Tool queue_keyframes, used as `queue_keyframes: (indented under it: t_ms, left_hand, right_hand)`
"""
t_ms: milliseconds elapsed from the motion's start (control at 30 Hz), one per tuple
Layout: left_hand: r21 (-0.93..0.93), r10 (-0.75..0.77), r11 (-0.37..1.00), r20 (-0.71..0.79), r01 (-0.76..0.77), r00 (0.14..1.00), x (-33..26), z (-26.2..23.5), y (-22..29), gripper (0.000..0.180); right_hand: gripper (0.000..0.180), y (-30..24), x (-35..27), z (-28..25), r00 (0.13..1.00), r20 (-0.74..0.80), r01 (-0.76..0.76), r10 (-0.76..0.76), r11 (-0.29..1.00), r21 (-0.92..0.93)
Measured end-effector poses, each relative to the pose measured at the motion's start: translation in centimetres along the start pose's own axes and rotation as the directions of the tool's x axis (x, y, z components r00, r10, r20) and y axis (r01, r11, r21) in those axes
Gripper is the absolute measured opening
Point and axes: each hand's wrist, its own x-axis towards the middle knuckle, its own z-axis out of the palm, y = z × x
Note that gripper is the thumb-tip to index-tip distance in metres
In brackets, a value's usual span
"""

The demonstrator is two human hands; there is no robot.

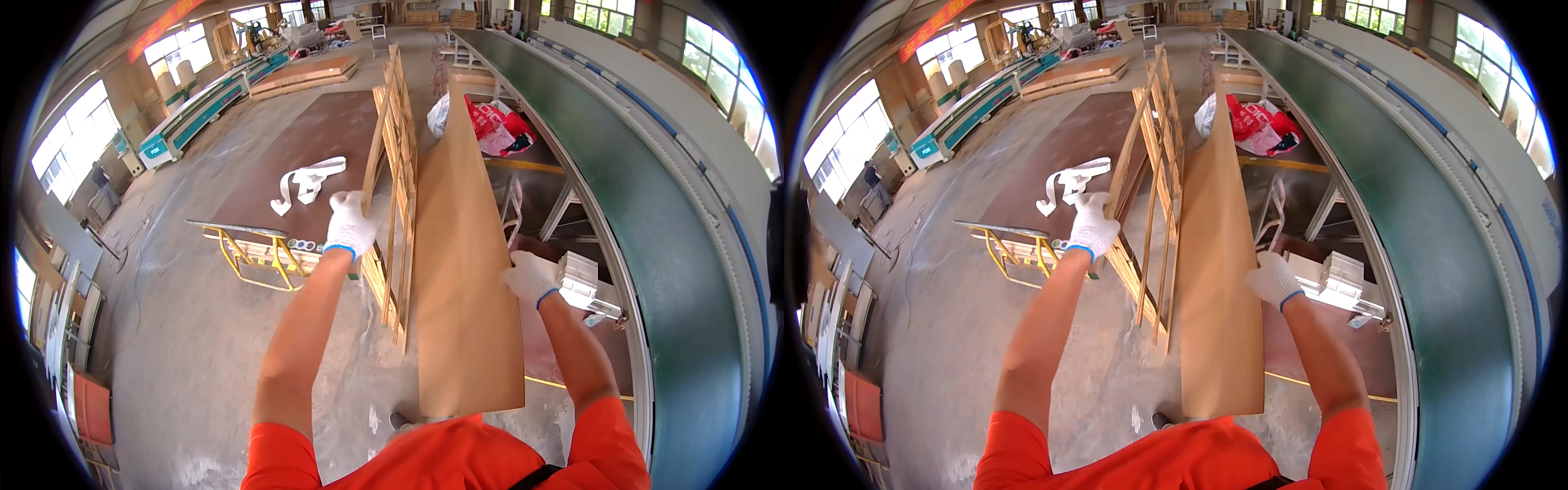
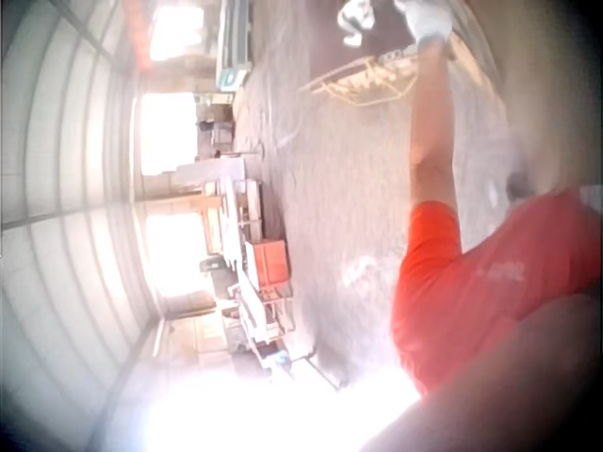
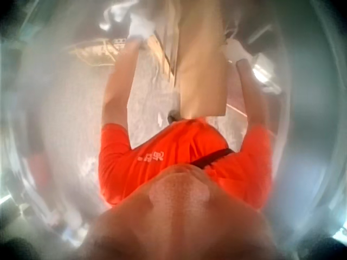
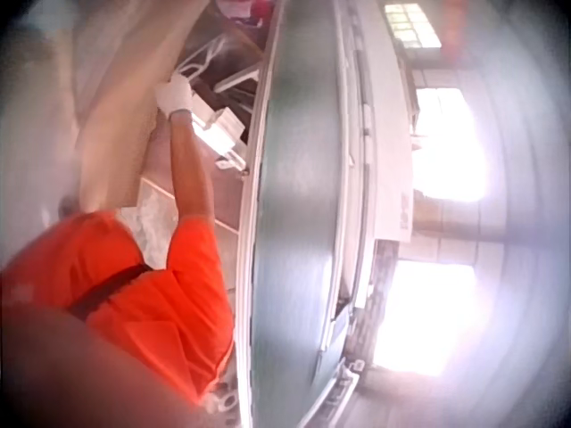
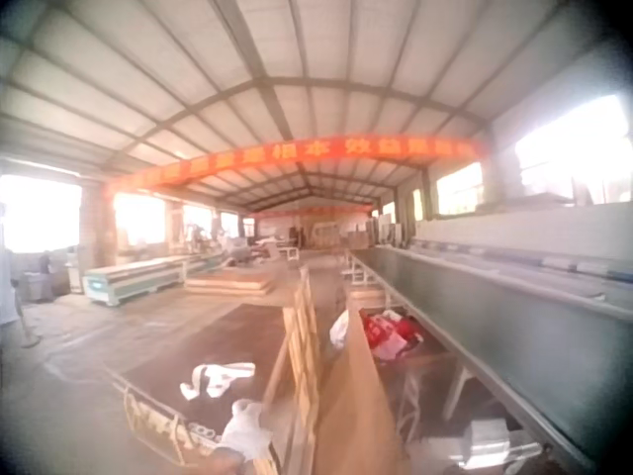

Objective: The person wipes white furniture panels with a cloth, moves wooden and white panels across the workshop, and uses an air duster to blow debris off a surface.

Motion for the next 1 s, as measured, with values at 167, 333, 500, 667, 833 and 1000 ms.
queue_keyframes:
  t_ms: [167,333,500,667,833,1000]
  left_hand:
    - [0.007,0.102,0.995,0.014,-0.102,0.995,-1.1,-0.3,0.3,0.051]
    - [-0.012,0.109,0.994,0.066,-0.109,0.992,-0.9,0.1,2.4,0.046]
    - [0.225,0.104,0.968,0.054,-0.114,0.993,-1.2,-1.7,0.9,0.042]
    - [0.115,0.269,0.949,0.182,-0.292,0.946,-1.5,-1.8,1.3,0.032]
    - [-0.106,0.502,0.865,0.191,-0.491,0.843,-1.2,-2.9,-1.6,0.027]
    - [-0.136,0.626,0.780,0.201,-0.611,0.754,-0.4,-2.1,-2.1,0.035]
  right_hand:
    - [0.030,3.9,9.0,1.4,0.997,0.053,-0.060,0.054,0.992,0.115]
    - [0.017,15.9,17.4,4.5,0.910,0.032,0.405,-0.413,0.871,-0.278]
    - [0.009,7.9,13.8,4.8,0.960,0.033,0.276,-0.277,0.961,0.029]
    - [0.023,2.7,9.2,3.2,0.995,0.071,-0.096,0.076,0.929,0.356]
    - [0.030,-0.4,8.5,3.8,0.987,-0.002,-0.158,0.160,0.979,0.125]
    - [0.025,1.1,8.7,4.3,0.967,-0.062,-0.235,0.247,0.958,0.162]
